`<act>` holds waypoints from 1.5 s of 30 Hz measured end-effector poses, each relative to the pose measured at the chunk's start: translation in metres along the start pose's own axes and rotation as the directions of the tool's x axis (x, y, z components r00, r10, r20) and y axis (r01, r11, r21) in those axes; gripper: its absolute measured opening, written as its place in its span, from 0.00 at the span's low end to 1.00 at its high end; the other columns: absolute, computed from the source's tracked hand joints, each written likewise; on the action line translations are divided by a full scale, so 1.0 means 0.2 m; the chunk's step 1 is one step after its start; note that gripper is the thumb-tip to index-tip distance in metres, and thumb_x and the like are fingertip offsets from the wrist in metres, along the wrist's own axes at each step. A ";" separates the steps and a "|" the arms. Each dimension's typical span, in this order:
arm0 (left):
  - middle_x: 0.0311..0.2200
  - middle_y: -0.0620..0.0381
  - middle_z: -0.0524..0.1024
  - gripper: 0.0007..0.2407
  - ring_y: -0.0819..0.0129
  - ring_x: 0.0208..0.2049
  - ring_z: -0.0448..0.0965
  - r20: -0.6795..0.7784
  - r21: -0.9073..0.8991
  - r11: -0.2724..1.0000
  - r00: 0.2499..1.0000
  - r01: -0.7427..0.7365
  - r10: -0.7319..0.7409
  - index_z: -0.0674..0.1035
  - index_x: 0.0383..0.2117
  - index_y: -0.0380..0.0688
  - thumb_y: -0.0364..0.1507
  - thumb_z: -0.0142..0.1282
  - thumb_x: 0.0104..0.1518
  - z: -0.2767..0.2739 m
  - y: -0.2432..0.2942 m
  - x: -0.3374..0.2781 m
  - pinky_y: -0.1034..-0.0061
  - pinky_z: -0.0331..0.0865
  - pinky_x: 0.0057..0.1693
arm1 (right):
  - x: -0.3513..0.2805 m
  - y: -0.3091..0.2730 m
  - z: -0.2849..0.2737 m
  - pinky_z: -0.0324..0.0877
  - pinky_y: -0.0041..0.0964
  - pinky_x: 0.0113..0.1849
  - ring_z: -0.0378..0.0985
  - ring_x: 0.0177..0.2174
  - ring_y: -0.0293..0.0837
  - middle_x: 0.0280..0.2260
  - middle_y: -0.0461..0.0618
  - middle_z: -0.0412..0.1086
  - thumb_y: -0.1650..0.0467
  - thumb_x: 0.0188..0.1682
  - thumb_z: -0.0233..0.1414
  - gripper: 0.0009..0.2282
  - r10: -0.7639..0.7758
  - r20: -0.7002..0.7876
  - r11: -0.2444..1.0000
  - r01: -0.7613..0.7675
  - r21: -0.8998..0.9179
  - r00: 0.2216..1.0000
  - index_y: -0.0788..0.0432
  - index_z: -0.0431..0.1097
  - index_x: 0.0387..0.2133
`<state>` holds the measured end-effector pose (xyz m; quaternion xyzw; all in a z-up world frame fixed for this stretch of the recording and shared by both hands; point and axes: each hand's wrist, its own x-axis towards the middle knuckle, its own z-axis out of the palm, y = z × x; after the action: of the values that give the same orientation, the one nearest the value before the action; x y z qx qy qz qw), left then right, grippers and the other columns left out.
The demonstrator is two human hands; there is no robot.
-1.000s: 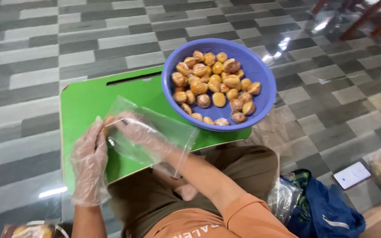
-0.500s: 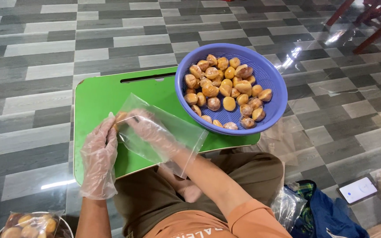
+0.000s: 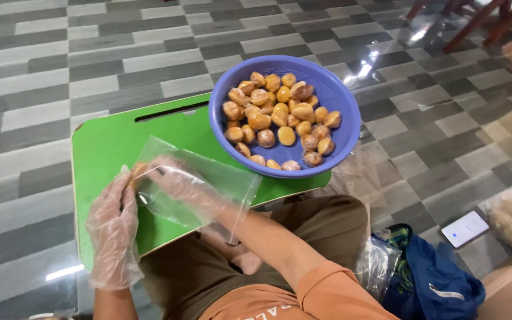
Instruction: Packing small round food items from a bowl into a plastic bag
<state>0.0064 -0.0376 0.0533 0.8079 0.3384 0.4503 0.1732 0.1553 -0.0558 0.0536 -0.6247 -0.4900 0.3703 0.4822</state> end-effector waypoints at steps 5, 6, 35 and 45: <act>0.43 0.44 0.77 0.12 0.58 0.40 0.77 0.029 0.132 0.991 0.999 0.019 -0.023 0.78 0.46 0.35 0.19 0.53 0.56 0.02 -0.03 0.00 0.71 0.71 0.46 | -0.02 -0.11 -0.04 0.63 0.22 0.17 0.64 0.17 0.33 0.29 0.51 0.69 0.65 0.48 0.45 0.12 0.122 0.035 0.991 -0.124 0.056 0.992 0.59 0.69 0.39; 0.43 0.44 0.77 0.12 0.58 0.40 0.77 0.035 0.129 0.992 0.999 0.010 -0.015 0.78 0.46 0.35 0.19 0.53 0.56 0.02 -0.04 -0.01 0.71 0.71 0.46 | -0.03 -0.09 -0.03 0.63 0.22 0.17 0.64 0.17 0.33 0.29 0.51 0.69 0.65 0.48 0.45 0.12 0.122 0.025 0.991 -0.124 0.060 0.992 0.59 0.69 0.39; 0.46 0.46 0.74 0.11 0.58 0.44 0.73 0.092 -0.003 0.952 0.948 0.306 -0.305 0.77 0.46 0.38 0.21 0.52 0.57 0.02 0.03 0.01 0.70 0.66 0.52 | -0.05 -0.08 -0.04 0.69 0.25 0.29 0.70 0.28 0.36 0.35 0.50 0.70 0.63 0.46 0.47 0.12 0.033 -0.008 0.996 -0.032 0.082 0.999 0.56 0.72 0.35; 0.42 0.48 0.77 0.08 0.51 0.45 0.75 -0.087 0.013 0.999 0.995 0.053 -0.052 0.80 0.41 0.46 0.25 0.52 0.57 0.04 -0.14 -0.03 0.62 0.68 0.52 | 0.32 0.59 0.16 0.69 0.26 0.42 0.74 0.35 0.32 0.30 0.41 0.72 0.61 0.46 0.53 0.07 -0.169 -0.104 0.986 0.166 -0.030 0.980 0.48 0.72 0.30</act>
<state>0.0007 -0.0207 0.0291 0.7797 0.3701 0.4777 0.1638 0.1722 0.0065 -0.0688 -0.6050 -0.5184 0.2896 0.5304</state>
